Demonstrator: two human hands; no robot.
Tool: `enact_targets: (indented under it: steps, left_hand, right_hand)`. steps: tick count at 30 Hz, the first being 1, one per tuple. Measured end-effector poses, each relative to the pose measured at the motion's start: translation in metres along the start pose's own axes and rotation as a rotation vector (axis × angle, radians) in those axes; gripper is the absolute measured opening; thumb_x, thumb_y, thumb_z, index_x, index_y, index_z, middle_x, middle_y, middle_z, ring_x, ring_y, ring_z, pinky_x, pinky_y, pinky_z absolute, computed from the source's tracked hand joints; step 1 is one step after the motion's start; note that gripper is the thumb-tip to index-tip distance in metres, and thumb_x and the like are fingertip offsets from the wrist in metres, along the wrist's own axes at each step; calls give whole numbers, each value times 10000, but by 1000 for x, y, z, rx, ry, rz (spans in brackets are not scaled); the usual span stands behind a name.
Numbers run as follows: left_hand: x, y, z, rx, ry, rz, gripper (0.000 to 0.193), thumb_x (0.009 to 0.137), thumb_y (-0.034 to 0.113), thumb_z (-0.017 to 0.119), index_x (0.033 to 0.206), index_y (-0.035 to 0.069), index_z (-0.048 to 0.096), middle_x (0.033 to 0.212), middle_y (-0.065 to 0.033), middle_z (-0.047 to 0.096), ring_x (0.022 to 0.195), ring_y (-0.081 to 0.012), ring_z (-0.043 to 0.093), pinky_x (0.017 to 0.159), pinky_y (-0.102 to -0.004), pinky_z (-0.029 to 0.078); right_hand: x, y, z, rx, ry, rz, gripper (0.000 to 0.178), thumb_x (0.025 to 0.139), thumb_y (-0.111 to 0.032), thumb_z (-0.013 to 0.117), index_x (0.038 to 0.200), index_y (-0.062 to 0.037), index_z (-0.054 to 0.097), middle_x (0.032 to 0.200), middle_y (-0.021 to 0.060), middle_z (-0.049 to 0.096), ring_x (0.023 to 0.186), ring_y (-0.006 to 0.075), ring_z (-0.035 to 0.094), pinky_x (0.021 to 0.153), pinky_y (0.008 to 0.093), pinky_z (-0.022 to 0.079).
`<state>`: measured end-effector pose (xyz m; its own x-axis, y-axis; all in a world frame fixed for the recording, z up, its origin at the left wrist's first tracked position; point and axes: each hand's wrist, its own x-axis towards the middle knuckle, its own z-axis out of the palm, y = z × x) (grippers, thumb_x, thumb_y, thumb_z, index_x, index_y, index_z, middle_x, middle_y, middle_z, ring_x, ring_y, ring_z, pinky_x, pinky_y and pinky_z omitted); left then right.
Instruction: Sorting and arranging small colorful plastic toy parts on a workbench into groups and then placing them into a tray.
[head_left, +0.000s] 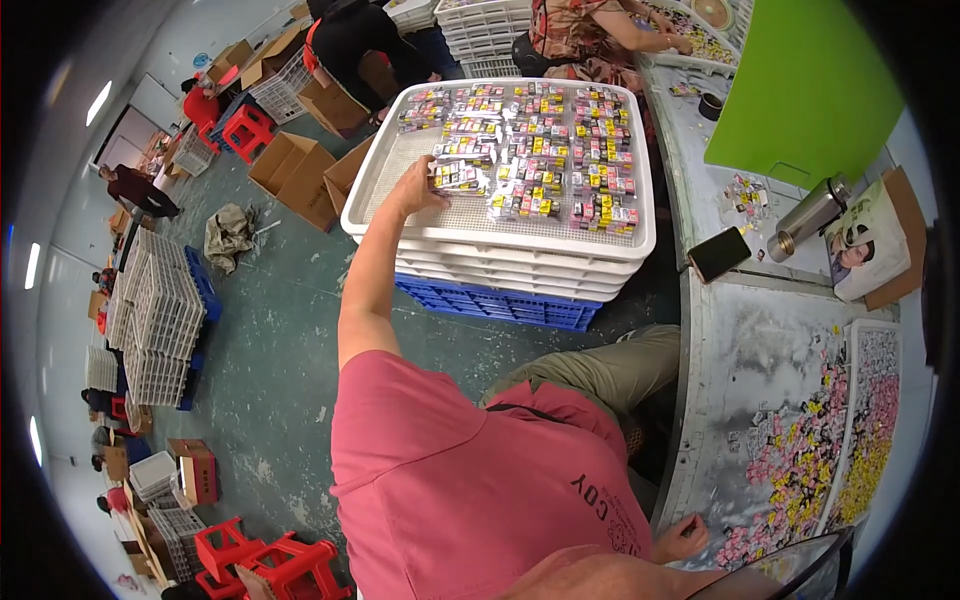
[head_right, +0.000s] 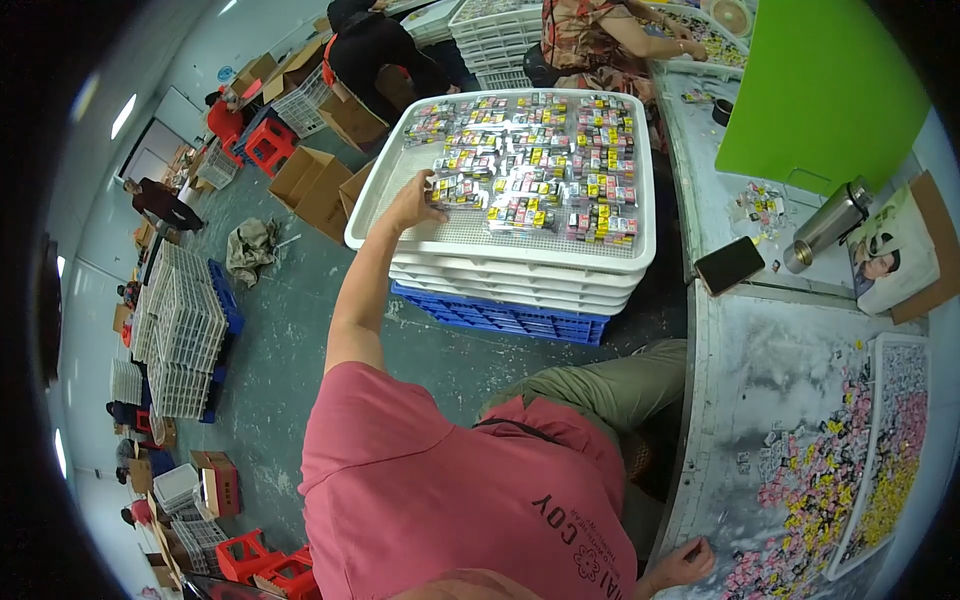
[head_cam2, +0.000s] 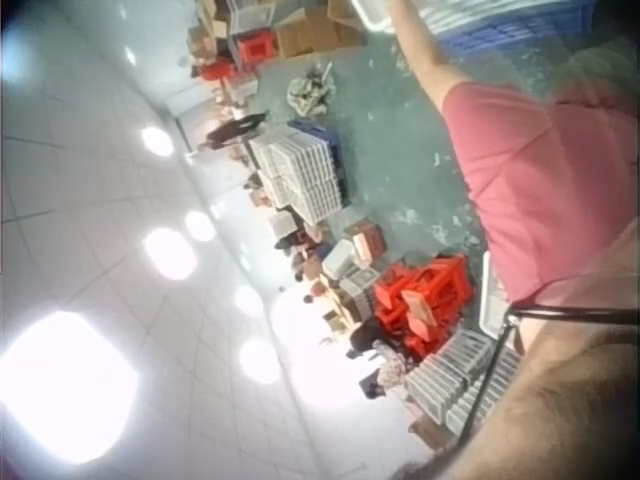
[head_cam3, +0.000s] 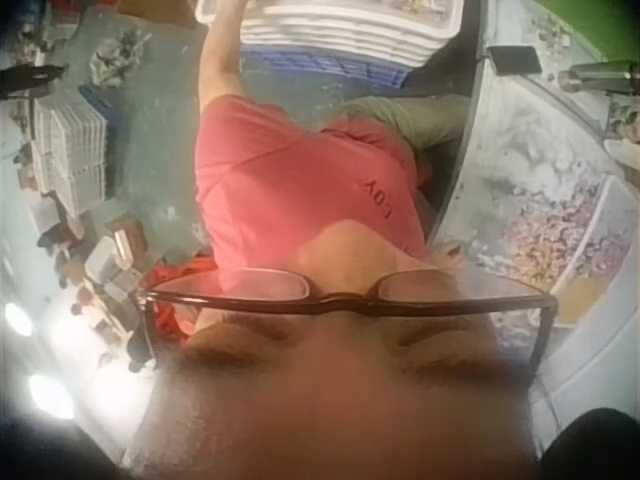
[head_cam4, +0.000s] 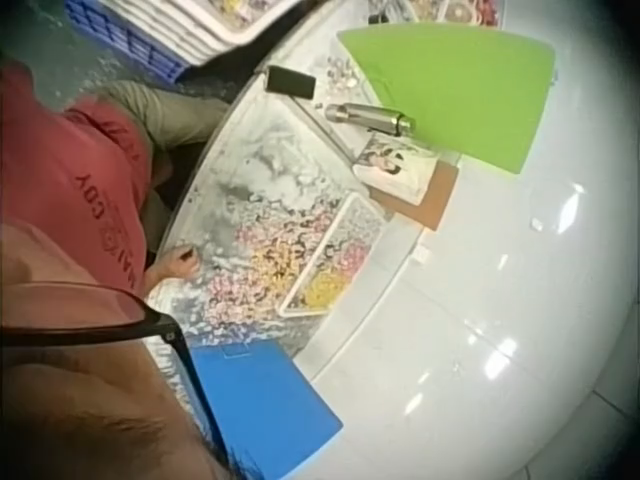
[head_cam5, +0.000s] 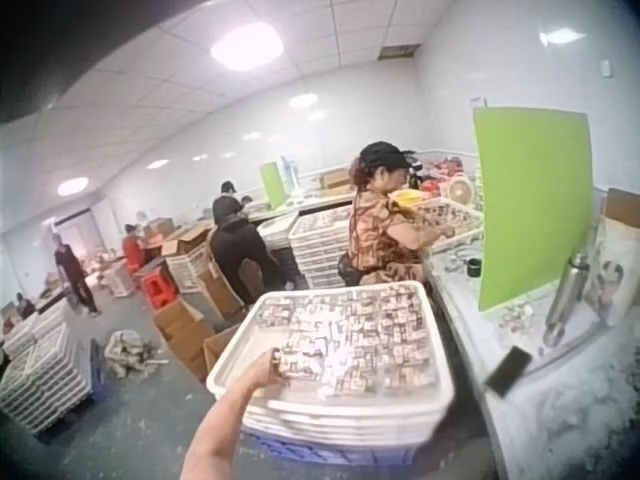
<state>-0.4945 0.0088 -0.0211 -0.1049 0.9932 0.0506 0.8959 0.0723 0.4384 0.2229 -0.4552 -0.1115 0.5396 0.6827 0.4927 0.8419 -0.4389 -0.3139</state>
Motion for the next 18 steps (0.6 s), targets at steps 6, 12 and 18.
enact_targets:
  steps: [6,12,18]
  left_hand:
    - [15,-3,10,-48,85,16,1118,538,214,999,1459,3,401,1328,-281,568,1271,-413,559,1084,-422,477]
    - [7,8,17,-19,109,-150,1160,579,298,978,1526,42,358,1434,-299,489,1329,-427,504,1130,-455,431]
    - [-5,37,34,524,180,69,1180,741,650,797,1654,198,201,1688,-181,208,1566,-403,165,1212,-656,191]
  right_hand:
    - [-4,-2,1,-19,-9,27,81,929,-60,728,954,13,702,899,137,659,856,335,619,753,460,499]
    - [-3,2,2,-3,-15,12,86,954,-73,705,961,12,699,919,130,652,880,321,613,747,451,503]
    - [-4,0,1,15,5,-2,87,954,-75,701,955,12,697,910,130,646,871,322,608,738,451,501]
